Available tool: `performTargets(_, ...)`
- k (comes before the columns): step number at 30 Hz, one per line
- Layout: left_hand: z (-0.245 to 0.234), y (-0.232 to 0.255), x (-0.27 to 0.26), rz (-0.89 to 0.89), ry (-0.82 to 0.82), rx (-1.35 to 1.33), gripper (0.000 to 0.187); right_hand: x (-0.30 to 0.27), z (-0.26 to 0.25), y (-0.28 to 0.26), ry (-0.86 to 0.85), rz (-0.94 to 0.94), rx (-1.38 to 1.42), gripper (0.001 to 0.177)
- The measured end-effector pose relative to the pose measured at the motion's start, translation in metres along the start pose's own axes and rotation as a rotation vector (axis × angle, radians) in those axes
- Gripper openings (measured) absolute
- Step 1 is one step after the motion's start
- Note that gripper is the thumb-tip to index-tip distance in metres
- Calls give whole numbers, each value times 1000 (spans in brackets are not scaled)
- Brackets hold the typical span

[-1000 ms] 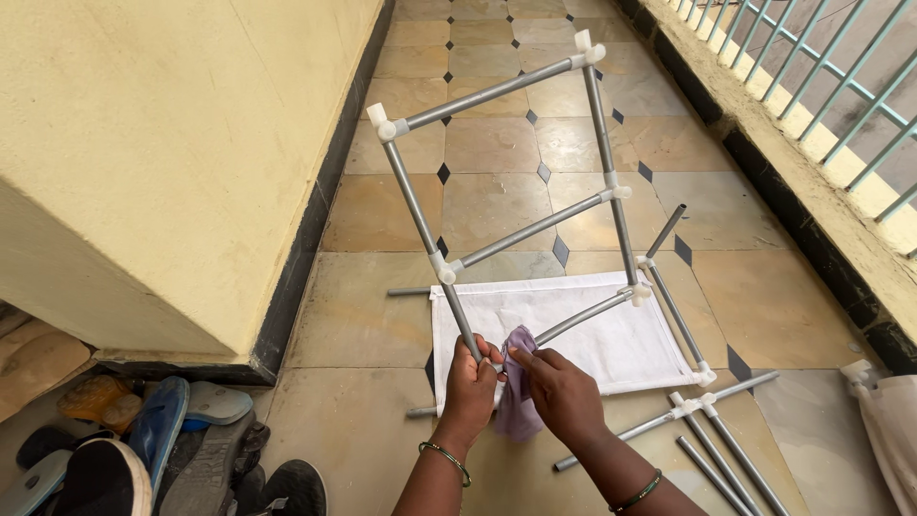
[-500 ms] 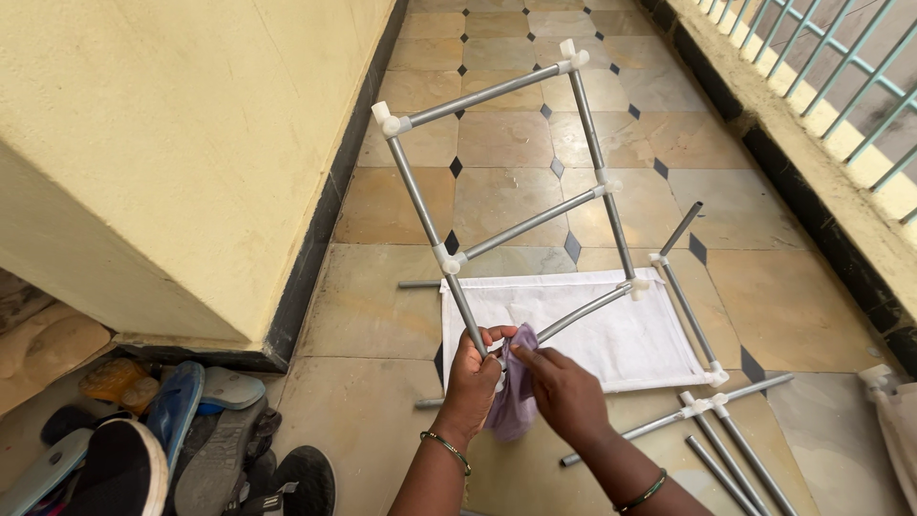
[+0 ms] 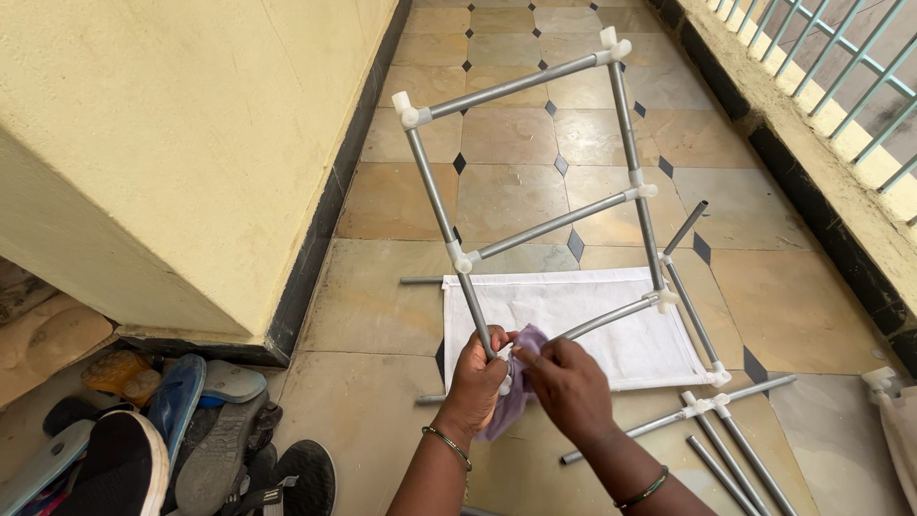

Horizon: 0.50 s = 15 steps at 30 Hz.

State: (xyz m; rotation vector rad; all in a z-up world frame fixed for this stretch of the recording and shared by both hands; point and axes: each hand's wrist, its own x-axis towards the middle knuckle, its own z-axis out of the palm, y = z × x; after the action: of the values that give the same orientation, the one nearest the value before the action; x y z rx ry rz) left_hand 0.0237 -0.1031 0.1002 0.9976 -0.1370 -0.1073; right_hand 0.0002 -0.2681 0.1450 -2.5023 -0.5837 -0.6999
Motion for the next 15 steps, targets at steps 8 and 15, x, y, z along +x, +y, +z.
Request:
performTargets(8,6,4,-3,-10,12,-2,31,0,-2,-10,89,-52,-7,38)
performTargets(15,7,11,-2,15,-11,60,29,11,-14,11,113,23,-22,33)
